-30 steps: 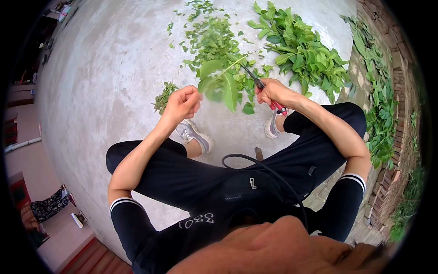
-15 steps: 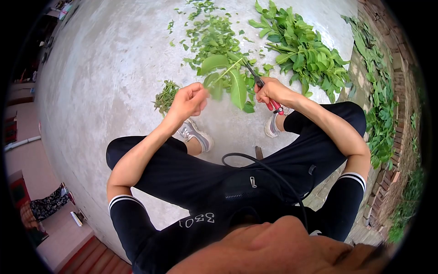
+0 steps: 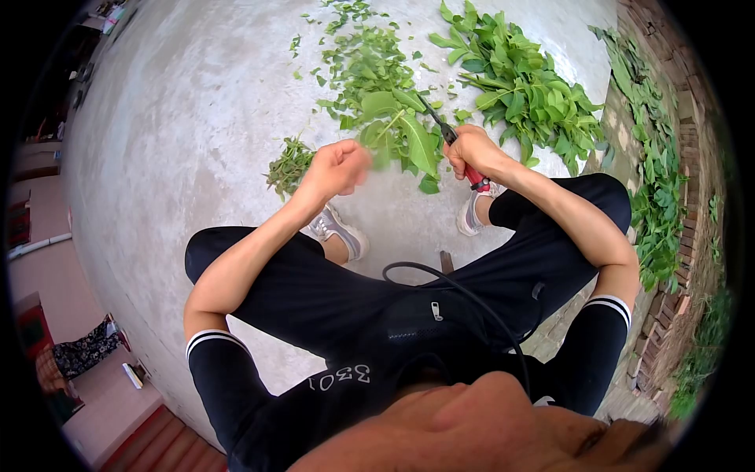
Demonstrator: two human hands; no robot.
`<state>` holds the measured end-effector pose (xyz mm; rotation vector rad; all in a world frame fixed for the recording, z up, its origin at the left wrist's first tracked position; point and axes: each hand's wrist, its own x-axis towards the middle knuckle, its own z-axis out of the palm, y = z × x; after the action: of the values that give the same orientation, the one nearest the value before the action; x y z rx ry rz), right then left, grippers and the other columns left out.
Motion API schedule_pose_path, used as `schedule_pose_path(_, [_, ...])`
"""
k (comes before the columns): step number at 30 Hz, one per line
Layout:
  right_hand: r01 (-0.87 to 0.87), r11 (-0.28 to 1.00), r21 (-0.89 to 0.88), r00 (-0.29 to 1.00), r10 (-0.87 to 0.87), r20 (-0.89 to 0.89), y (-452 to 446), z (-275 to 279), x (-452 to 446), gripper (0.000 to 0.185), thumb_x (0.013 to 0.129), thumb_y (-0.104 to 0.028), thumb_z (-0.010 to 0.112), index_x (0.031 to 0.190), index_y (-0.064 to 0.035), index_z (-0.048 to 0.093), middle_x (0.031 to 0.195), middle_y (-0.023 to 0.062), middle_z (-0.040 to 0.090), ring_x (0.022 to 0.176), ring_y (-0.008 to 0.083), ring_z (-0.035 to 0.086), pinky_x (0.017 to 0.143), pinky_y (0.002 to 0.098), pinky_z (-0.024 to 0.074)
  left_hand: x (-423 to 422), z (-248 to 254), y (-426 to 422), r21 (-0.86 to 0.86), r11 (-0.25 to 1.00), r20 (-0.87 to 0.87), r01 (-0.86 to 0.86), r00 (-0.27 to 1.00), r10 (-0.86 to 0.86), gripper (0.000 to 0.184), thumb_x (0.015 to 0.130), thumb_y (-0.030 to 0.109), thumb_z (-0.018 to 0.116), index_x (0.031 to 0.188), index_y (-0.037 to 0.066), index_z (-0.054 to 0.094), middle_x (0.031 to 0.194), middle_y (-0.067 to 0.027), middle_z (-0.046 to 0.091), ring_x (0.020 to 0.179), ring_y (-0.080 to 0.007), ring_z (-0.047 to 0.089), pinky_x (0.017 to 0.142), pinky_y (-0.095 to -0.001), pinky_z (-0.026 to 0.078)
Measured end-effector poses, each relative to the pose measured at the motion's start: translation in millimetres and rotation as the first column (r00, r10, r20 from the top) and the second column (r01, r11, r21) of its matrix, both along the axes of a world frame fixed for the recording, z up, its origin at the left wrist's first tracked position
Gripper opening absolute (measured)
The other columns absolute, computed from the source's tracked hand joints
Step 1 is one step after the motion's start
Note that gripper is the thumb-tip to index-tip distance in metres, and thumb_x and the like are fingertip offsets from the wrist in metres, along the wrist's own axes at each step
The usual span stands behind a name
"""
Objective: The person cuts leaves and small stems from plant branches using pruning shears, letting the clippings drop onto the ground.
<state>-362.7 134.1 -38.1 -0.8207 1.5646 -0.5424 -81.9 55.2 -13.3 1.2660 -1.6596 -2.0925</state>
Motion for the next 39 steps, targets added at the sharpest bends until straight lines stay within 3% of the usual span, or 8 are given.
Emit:
schedule_pose_path(4, [-0.171, 0.964, -0.205, 0.985, 0.173, -0.008, 7, 18, 1, 0.029, 0.052, -0.004, 0.060, 0.080, 0.0010, 0.053, 0.070, 0.0082, 0.052, 0.061, 0.0181, 0.047, 0.049, 0.0320, 0.0372, 1, -1, -7, -0.179, 0.983, 0.036, -0.026, 0.999, 0.033, 0.020, 0.103, 0.019, 0.050, 0.093, 0.004, 0.059, 0.062, 0.0025, 0.050, 0.049, -0.0022, 0.033, 0.046, -0.0211, 0.027])
schedule_pose_path(7, [-0.177, 0.983, -0.056, 0.957, 0.185, 0.223, 14, 16, 12, 0.027, 0.052, -0.002, 0.058, 0.078, 0.0010, 0.054, 0.070, 0.0081, 0.053, 0.061, 0.0186, 0.048, 0.049, 0.0312, 0.0381, 0, -8, -8, -0.312, 0.950, 0.030, 0.013, 1.000, -0.004, 0.020, 0.103, 0.019, 0.049, 0.093, 0.004, 0.059, 0.062, 0.0021, 0.051, 0.048, -0.0025, 0.033, 0.046, -0.0210, 0.028])
schedule_pose_path(8, [-0.156, 0.987, 0.042, 0.956, 0.140, 0.257, 14, 18, 15, 0.042, 0.051, 0.010, 0.050, 0.092, 0.0035, 0.054, 0.081, 0.0133, 0.059, 0.072, 0.0236, 0.059, 0.065, 0.0291, 0.0507, -2, -8, -6, -0.310, 0.950, 0.019, 0.021, 1.000, -0.016, 0.021, 0.103, 0.019, 0.049, 0.093, 0.004, 0.059, 0.062, 0.0018, 0.052, 0.048, -0.0025, 0.033, 0.046, -0.0208, 0.028])
schedule_pose_path(15, [-0.090, 0.974, 0.207, 0.868, -0.025, 0.496, 11, -1, 9, 0.050, 0.052, 0.004, 0.048, 0.101, 0.0114, 0.056, 0.092, 0.0230, 0.060, 0.086, 0.0357, 0.064, 0.083, 0.0463, 0.0567, -8, -1, 1, -0.007, 1.000, -0.045, -0.003, 0.999, 0.002, 0.024, 0.106, 0.022, 0.047, 0.094, 0.003, 0.056, 0.066, -0.0019, 0.057, 0.046, -0.0028, 0.032, 0.044, -0.0208, 0.028])
schedule_pose_path(21, [0.042, 0.949, 0.311, 0.742, -0.238, 0.627, 8, 14, 14, 0.056, 0.055, -0.004, 0.046, 0.107, 0.0146, 0.054, 0.098, 0.0273, 0.060, 0.091, 0.0409, 0.063, 0.094, 0.0551, 0.0516, -9, -19, 13, -0.299, 0.954, -0.088, 0.004, 0.996, -0.032, 0.022, 0.106, 0.020, 0.045, 0.100, 0.001, 0.054, 0.071, -0.0065, 0.061, 0.047, -0.0020, 0.032, 0.045, -0.0202, 0.029])
schedule_pose_path(30, [0.083, 0.951, 0.299, 0.734, -0.262, 0.627, 11, 0, 5, 0.036, 0.056, 0.003, 0.044, 0.092, 0.0045, 0.052, 0.075, 0.0143, 0.052, 0.065, 0.0301, 0.056, 0.077, 0.0497, 0.0553, -8, -19, 23, -0.299, 0.953, 0.008, 0.044, 0.999, -0.043, 0.020, 0.100, 0.020, 0.051, 0.095, 0.004, 0.061, 0.067, -0.0017, 0.065, 0.056, -0.0062, 0.049, 0.051, -0.0258, 0.040])
schedule_pose_path(33, [0.143, 0.940, 0.310, 0.775, -0.302, 0.556, 10, 5, 3, 0.034, 0.057, 0.005, 0.045, 0.090, 0.0039, 0.052, 0.072, 0.0124, 0.051, 0.060, 0.0278, 0.053, 0.072, 0.0463, 0.0549, -8, -26, 21, -0.244, 0.968, -0.055, 0.056, 0.996, -0.071, 0.020, 0.106, 0.019, 0.046, 0.100, 0.002, 0.055, 0.068, -0.0048, 0.059, 0.047, -0.0023, 0.033, 0.045, -0.0196, 0.029])
schedule_pose_path(39, [0.128, 0.991, 0.049, 0.930, -0.137, 0.341, 14, 7, 11, 0.031, 0.055, 0.008, 0.046, 0.085, 0.0038, 0.053, 0.066, 0.0116, 0.048, 0.055, 0.0233, 0.052, 0.060, 0.0400, 0.0546, -3, -20, 22, -0.338, 0.930, 0.035, 0.144, 0.989, -0.141, 0.023, 0.105, 0.021, 0.050, 0.091, 0.004, 0.057, 0.060, 0.0008, 0.053, 0.048, -0.0028, 0.036, 0.045, -0.0208, 0.029])
